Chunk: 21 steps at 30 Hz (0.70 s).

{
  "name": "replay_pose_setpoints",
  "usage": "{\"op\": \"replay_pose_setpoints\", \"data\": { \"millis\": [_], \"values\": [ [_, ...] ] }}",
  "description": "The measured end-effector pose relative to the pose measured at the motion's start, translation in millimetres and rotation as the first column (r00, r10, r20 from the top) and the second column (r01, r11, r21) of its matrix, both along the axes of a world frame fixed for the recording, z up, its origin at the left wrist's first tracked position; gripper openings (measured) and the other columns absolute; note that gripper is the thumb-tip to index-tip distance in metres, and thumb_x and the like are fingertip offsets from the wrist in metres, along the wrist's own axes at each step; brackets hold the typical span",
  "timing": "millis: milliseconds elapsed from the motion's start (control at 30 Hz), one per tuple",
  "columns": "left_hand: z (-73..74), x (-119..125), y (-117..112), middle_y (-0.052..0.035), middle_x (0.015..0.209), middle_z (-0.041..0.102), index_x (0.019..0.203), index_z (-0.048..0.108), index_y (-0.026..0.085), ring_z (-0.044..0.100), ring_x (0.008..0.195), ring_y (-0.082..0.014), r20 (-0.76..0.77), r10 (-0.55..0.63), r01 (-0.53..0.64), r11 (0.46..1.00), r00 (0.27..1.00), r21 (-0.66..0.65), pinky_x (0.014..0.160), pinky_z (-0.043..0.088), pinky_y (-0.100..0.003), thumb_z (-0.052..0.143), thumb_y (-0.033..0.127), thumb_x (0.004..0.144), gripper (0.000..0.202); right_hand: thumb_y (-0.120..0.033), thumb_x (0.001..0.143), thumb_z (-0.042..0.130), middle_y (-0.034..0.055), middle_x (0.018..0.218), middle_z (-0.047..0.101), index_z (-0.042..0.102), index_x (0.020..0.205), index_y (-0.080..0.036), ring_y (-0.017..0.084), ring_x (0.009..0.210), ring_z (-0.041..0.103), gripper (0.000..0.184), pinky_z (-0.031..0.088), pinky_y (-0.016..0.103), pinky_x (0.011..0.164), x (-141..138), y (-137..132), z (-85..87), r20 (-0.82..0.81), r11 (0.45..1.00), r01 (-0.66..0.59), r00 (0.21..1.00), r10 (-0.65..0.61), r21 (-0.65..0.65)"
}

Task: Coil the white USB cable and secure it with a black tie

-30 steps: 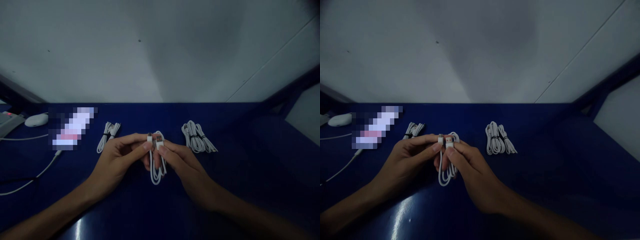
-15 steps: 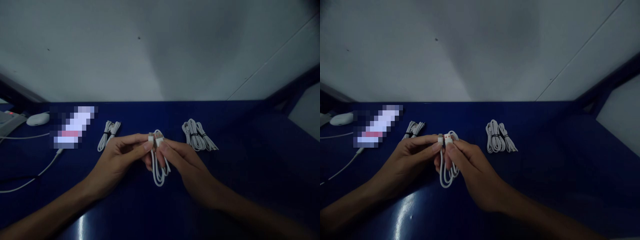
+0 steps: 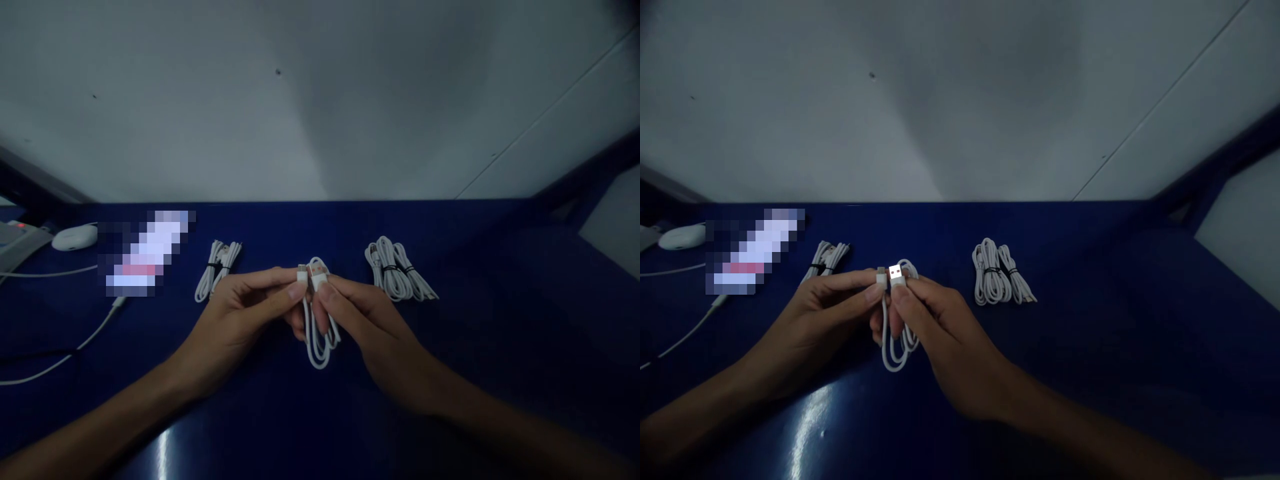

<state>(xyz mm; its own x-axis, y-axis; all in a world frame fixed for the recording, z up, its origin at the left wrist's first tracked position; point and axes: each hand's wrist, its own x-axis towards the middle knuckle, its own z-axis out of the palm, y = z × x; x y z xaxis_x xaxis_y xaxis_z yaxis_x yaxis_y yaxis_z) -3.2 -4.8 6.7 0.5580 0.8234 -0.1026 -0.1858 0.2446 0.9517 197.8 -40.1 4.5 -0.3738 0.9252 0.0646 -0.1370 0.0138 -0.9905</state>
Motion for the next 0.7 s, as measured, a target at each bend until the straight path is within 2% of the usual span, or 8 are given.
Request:
{"op": "replay_pose_setpoints", "data": {
  "millis": [400, 700],
  "values": [
    [2.2, 1.5, -0.2, -0.0053, 0.085, 0.078, 0.118, 0.088, 0.02, 0.072, 0.077, -0.0137, -0.005, 0.017, -0.017, 1.0, 1.0, -0.013, 0.079, 0.062, -0.024, 0.072, 0.025, 0.107, 0.02, -0.038, 0.12, 0.044, 0.0036, 0.097, 0.071, 0.06, 0.08, -0.022, 0.018, 0.095, 0.066, 0.046, 0.053, 0.035, 0.092, 0.0, 1.5, 2.1, 0.003, 1.0, -0.013, 1.0, 0.013, -0.02],
    [0.2, 2.2, 0.2, -0.0052, 0.085, 0.079, 0.121, 0.087, 0.019, 0.072, 0.077, -0.0132, -0.005, 0.019, -0.019, 0.999, 1.0, -0.036, 0.079, 0.062, -0.023, 0.072, 0.025, 0.107, 0.021, -0.037, 0.121, 0.044, 0.0031, 0.098, 0.071, 0.061, 0.081, -0.021, 0.017, 0.097, 0.067, 0.047, 0.053, 0.033, 0.091, 1.1, 1.5, 0.6, -0.009, 1.0, -0.015, 1.0, 0.015, -0.003]
  ]
}}
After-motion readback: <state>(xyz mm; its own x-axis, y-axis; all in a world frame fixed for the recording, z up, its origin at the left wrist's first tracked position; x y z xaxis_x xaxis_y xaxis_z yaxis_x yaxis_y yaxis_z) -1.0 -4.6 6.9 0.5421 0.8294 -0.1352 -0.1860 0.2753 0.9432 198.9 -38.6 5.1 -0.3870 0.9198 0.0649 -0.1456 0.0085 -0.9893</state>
